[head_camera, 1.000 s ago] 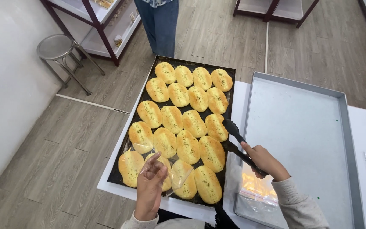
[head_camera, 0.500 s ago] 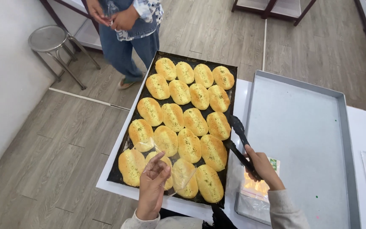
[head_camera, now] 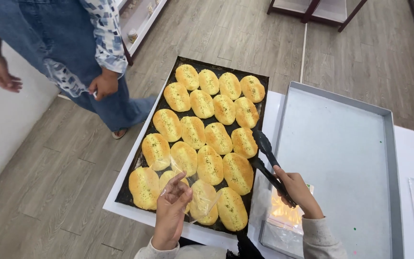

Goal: Using tongs to pick up individual loaves of bread from a tray and placing them into plastic bags.

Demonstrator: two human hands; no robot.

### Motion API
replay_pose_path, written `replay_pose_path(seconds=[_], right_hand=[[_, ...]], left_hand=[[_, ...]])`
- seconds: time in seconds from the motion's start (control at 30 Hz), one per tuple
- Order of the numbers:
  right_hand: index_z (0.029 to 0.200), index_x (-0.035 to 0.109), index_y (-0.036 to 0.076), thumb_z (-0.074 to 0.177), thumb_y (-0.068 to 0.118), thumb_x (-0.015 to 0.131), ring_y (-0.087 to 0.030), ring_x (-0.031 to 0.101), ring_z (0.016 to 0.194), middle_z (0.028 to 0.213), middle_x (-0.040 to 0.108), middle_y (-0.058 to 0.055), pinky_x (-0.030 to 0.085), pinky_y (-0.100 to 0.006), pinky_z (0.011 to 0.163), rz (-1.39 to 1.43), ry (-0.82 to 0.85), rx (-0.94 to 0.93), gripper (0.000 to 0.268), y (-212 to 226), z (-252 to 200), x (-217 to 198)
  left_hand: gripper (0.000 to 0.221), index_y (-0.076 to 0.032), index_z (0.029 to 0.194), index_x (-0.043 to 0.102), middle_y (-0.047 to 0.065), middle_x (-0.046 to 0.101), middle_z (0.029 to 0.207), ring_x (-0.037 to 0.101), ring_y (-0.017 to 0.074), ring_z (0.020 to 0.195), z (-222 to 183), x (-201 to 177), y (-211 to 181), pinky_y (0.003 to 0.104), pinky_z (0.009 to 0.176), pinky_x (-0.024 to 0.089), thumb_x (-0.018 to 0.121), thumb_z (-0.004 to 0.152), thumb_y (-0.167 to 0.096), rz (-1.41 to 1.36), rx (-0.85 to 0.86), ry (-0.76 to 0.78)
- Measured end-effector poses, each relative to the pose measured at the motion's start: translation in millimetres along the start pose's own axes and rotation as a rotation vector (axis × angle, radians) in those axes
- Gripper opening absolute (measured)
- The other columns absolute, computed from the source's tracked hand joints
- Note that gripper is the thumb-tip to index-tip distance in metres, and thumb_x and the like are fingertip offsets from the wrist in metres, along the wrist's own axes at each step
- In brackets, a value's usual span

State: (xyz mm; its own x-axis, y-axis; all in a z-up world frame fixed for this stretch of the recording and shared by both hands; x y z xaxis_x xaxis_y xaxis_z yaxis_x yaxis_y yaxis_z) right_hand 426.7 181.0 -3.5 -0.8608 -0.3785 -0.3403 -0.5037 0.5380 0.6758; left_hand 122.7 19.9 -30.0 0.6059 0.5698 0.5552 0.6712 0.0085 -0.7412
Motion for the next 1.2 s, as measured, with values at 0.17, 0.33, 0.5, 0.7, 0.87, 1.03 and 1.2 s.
replay_pose_path(seconds=[0.17,0.33,0.5,0.7,0.87,1.03,1.2], right_hand=[[0.073,0.059,-0.008,0.101,0.048,0.053,-0.026,0.044,0.034,0.056,0.056,-0.021,0.031,-0.032,0.03,-0.019,0.004,-0.051,0.063,-5,3,0],[0.094,0.071,-0.008,0.099,0.051,0.053,-0.024,0.043,0.035,0.055,0.054,-0.02,0.029,-0.031,0.031,-0.026,-0.008,0.016,0.062,-3,8,-5],[0.119,0.076,-0.008,0.099,0.052,0.045,-0.021,0.041,0.04,0.057,0.052,-0.016,0.027,-0.031,0.04,-0.002,0.036,-0.014,0.071,22,-8,-22],[0.117,0.075,-0.01,0.1,0.052,0.045,-0.023,0.041,0.041,0.056,0.053,-0.018,0.03,-0.033,0.04,-0.037,0.046,0.021,0.071,26,-2,-31],[0.123,0.074,-0.011,0.103,0.054,0.041,-0.021,0.04,0.039,0.06,0.056,-0.02,0.029,-0.031,0.037,0.031,0.078,0.023,0.076,15,13,-41],[0.121,0.073,-0.014,0.1,0.054,0.046,-0.024,0.044,0.037,0.055,0.054,-0.02,0.034,-0.032,0.035,-0.125,0.127,0.069,0.076,24,19,-40],[0.107,0.073,-0.018,0.1,0.053,0.048,-0.025,0.044,0.034,0.054,0.054,-0.022,0.034,-0.033,0.034,-0.264,0.16,0.013,0.076,38,41,-34]], left_hand=[[0.056,0.0,0.137,0.062,0.003,0.061,0.087,0.057,0.0143,0.08,-2,5,1,0.03,0.083,0.05,0.076,0.083,0.004,-0.027,0.015,-0.003],[0.056,0.001,0.137,0.06,0.001,0.059,0.087,0.056,0.014,0.082,-4,13,4,0.031,0.083,0.05,0.076,0.084,0.001,-0.024,0.048,0.005],[0.055,-0.001,0.135,0.062,0.0,0.06,0.086,0.057,0.0132,0.085,-8,16,8,0.033,0.086,0.05,0.078,0.083,-0.002,-0.025,0.058,-0.008],[0.057,-0.001,0.136,0.062,0.0,0.062,0.087,0.058,0.0126,0.084,-13,16,11,0.032,0.085,0.051,0.08,0.081,-0.003,-0.021,0.065,-0.021],[0.056,-0.002,0.137,0.062,0.0,0.062,0.086,0.057,0.0116,0.084,-19,12,7,0.031,0.083,0.048,0.077,0.083,0.001,0.011,0.081,-0.057],[0.059,0.0,0.138,0.061,0.001,0.063,0.087,0.059,0.0126,0.086,-19,9,12,0.032,0.087,0.05,0.078,0.081,0.001,-0.02,0.093,-0.071],[0.05,0.0,0.129,0.064,0.009,0.068,0.105,0.062,0.0161,0.098,-22,21,26,0.034,0.091,0.051,0.077,0.082,0.006,-0.04,0.063,-0.015]])
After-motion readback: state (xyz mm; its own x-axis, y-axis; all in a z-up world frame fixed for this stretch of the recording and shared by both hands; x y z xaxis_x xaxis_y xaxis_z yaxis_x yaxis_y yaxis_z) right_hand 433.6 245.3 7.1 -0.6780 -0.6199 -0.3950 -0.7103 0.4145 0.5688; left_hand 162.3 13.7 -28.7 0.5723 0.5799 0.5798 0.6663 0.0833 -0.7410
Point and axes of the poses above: each hand's wrist, its own z-axis towards the middle knuckle, its own x-axis out of the palm, y = z × x, the point moved 5 cm from there along z, towards the middle knuckle
